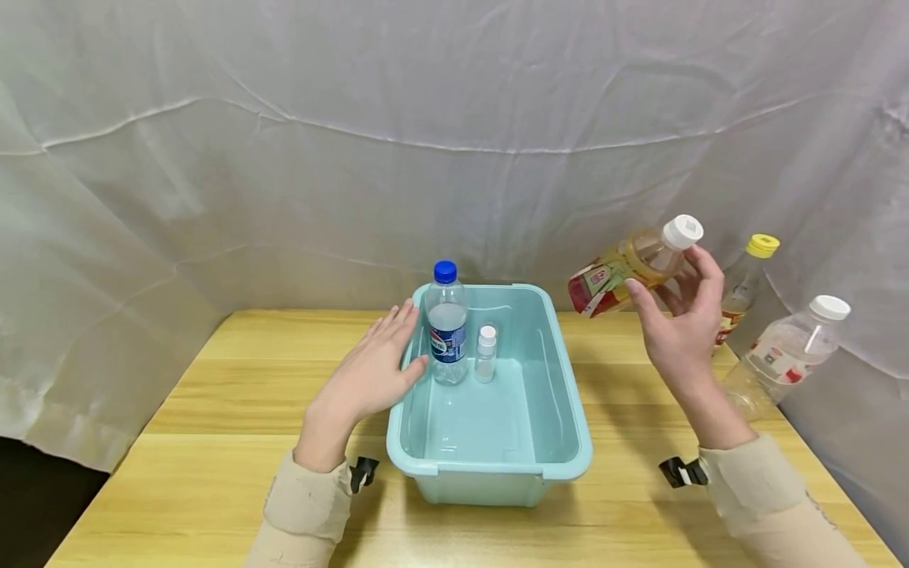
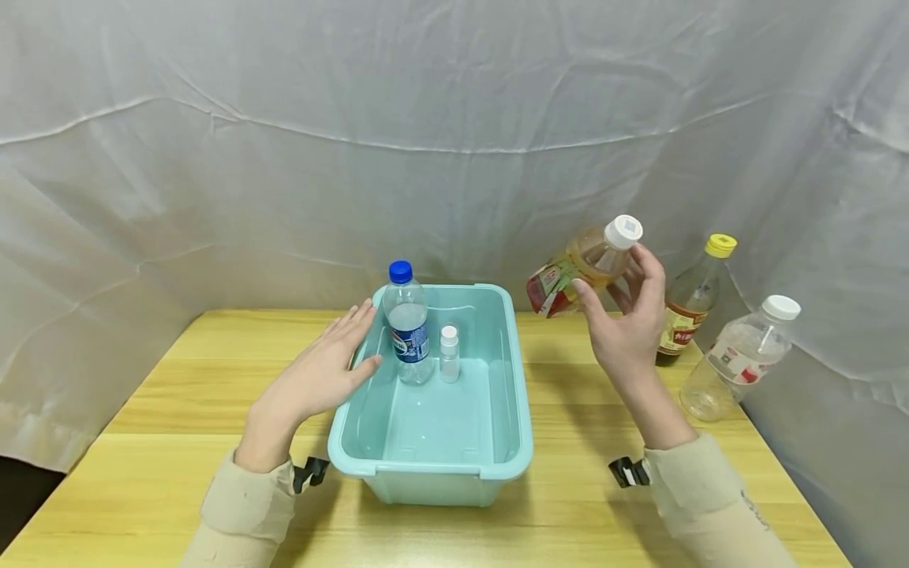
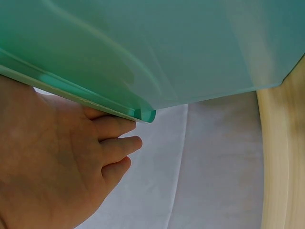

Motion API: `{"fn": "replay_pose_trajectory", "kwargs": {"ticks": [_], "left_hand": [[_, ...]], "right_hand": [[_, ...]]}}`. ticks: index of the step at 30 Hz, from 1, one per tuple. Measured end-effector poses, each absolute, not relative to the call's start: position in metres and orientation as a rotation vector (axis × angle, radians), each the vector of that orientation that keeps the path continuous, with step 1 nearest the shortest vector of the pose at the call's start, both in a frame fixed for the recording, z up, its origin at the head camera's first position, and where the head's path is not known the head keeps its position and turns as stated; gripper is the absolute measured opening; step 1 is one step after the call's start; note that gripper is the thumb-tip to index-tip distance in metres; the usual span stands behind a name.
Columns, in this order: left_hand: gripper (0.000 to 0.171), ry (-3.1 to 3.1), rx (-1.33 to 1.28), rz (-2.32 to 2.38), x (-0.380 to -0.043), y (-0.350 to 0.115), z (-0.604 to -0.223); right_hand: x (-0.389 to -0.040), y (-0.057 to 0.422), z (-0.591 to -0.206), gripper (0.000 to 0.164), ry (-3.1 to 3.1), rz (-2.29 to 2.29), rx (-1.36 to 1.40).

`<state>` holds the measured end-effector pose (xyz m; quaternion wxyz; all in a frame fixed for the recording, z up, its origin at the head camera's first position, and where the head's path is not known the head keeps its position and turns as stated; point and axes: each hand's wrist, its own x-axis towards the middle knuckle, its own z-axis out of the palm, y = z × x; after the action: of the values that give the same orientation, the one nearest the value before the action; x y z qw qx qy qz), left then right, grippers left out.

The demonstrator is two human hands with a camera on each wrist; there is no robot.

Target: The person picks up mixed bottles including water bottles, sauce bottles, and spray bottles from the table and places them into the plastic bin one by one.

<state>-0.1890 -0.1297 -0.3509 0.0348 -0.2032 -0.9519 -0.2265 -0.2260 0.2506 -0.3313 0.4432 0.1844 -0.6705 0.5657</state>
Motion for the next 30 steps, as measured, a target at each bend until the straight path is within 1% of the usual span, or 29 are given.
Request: {"fn": "replay_pose_trajectory", "kwargs": {"ticks": [6, 11, 17, 30], "left_hand": [[0.078, -2.926, -0.621, -0.693, -0.190, -0.130, -0.351], [0.078, -2.927, -0.619, -0.684, -0.189, -0.129, -0.351], [0.078, -2.928, -0.619, -0.687, -0.189, -0.130, -0.351], [0.078, -2.940, -0.616, -0.685, -0.189, -0.129, -0.350]], "right_hand": [[-0.219, 0.236, -0.324, 0.067, -1.619, 1.410, 0.586], [-0.213, 0.224, -0.321, 0.070, -1.603, 1.447, 0.656], [-0.208, 0.211, -0.321, 0.071, -1.641, 1.465, 0.717], [-0.203, 0.192, -0.327, 0.068, -1.716, 1.520, 0.815]]}}
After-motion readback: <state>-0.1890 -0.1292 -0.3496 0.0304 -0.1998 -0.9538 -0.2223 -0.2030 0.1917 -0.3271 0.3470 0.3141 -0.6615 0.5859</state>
